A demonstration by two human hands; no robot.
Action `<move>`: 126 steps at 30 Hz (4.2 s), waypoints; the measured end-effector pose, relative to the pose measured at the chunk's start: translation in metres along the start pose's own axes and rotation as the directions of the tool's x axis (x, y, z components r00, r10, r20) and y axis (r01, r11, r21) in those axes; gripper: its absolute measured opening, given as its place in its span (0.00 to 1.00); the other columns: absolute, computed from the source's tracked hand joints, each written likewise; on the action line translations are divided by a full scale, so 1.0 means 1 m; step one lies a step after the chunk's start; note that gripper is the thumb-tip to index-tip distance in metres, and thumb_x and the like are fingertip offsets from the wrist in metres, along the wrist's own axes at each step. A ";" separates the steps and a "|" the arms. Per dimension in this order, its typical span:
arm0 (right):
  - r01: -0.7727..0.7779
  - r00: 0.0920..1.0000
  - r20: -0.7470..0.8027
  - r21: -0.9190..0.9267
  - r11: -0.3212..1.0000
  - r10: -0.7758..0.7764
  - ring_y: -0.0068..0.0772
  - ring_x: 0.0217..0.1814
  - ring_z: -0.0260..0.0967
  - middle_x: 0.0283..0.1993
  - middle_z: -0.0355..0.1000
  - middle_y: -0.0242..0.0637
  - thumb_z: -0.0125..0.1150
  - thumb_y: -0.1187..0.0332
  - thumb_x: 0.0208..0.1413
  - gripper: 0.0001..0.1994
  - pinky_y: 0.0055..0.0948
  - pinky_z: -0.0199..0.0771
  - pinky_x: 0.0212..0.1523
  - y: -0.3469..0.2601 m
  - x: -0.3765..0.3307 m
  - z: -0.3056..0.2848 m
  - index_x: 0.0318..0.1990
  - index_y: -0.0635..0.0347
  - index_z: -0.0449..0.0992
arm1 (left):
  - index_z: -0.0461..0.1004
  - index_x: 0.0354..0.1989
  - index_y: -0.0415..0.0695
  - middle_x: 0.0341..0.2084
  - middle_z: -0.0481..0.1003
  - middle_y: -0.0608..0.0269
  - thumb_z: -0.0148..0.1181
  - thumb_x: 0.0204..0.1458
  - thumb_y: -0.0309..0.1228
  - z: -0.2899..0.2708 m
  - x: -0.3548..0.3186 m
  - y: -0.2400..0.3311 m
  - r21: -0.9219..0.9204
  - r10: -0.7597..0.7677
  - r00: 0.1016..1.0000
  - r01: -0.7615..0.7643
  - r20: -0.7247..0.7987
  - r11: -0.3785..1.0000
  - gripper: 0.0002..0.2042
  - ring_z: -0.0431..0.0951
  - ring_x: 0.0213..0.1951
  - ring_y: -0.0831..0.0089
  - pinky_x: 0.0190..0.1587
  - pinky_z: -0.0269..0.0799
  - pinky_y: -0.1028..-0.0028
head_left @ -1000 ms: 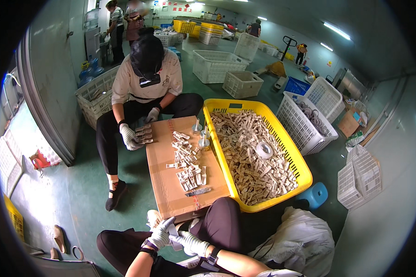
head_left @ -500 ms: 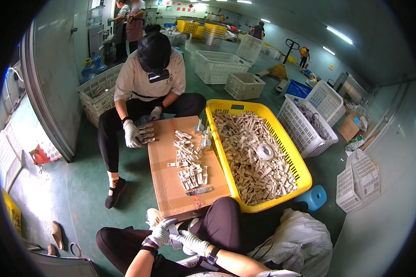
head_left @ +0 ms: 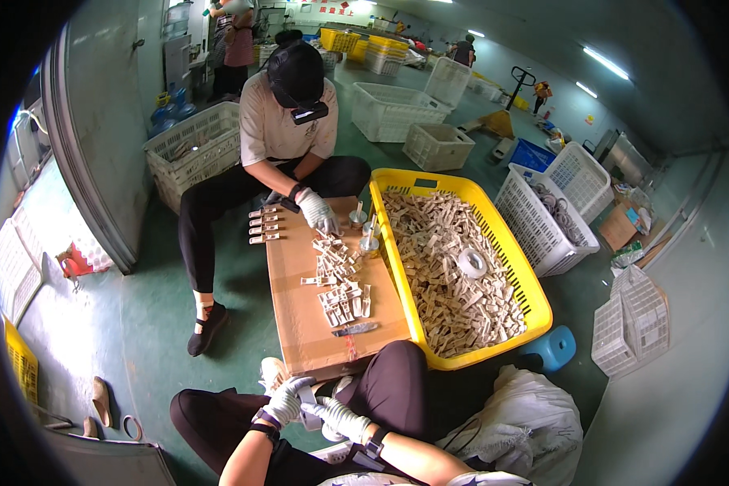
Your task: Assembling small plastic white clips onto a board or jig in a factory setting.
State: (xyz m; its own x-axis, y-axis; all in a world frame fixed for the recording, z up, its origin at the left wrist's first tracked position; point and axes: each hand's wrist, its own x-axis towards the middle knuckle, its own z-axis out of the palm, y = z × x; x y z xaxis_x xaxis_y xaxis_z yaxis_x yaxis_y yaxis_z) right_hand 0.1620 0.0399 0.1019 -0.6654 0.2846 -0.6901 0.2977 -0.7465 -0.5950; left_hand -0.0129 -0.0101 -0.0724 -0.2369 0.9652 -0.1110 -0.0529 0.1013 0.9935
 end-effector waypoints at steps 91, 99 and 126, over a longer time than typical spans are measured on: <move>0.083 0.996 0.025 -0.080 0.993 -0.081 0.14 0.23 0.59 0.31 0.71 0.20 0.63 0.61 0.59 0.09 0.19 0.60 0.23 0.038 0.057 -0.029 0.44 0.51 0.77 | 0.75 0.52 0.47 0.41 0.75 0.64 0.61 0.45 0.11 0.003 -0.003 0.013 -0.168 -0.009 0.999 0.016 0.044 0.986 0.24 0.75 0.40 0.72 0.44 0.74 0.70; 0.114 0.991 0.070 -0.022 0.993 -0.112 0.15 0.37 0.70 0.39 0.75 0.24 0.59 0.63 0.61 0.11 0.19 0.70 0.40 0.020 0.035 -0.015 0.47 0.56 0.77 | 0.74 0.53 0.46 0.44 0.74 0.62 0.60 0.48 0.13 0.000 0.002 0.018 -0.722 -0.373 0.901 0.409 0.223 0.557 0.22 0.74 0.43 0.72 0.46 0.74 0.69; 0.112 0.993 0.049 -0.068 0.991 -0.109 0.18 0.35 0.66 0.37 0.73 0.23 0.62 0.62 0.60 0.11 0.22 0.66 0.35 0.028 0.043 -0.021 0.47 0.54 0.77 | 0.74 0.42 0.41 0.25 0.71 0.60 0.62 0.54 0.32 0.016 -0.004 0.088 -0.769 -0.529 0.840 0.417 0.122 0.485 0.10 0.74 0.27 0.66 0.31 0.74 0.63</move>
State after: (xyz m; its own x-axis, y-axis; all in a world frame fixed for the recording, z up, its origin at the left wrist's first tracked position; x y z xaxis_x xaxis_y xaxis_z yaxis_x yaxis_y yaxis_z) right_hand 0.1565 0.0443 0.0471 -0.7264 0.3343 -0.6004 0.2671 -0.6677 -0.6949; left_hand -0.0005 -0.0016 0.0158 -0.0531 0.7866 -0.6151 -0.8703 0.2656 0.4148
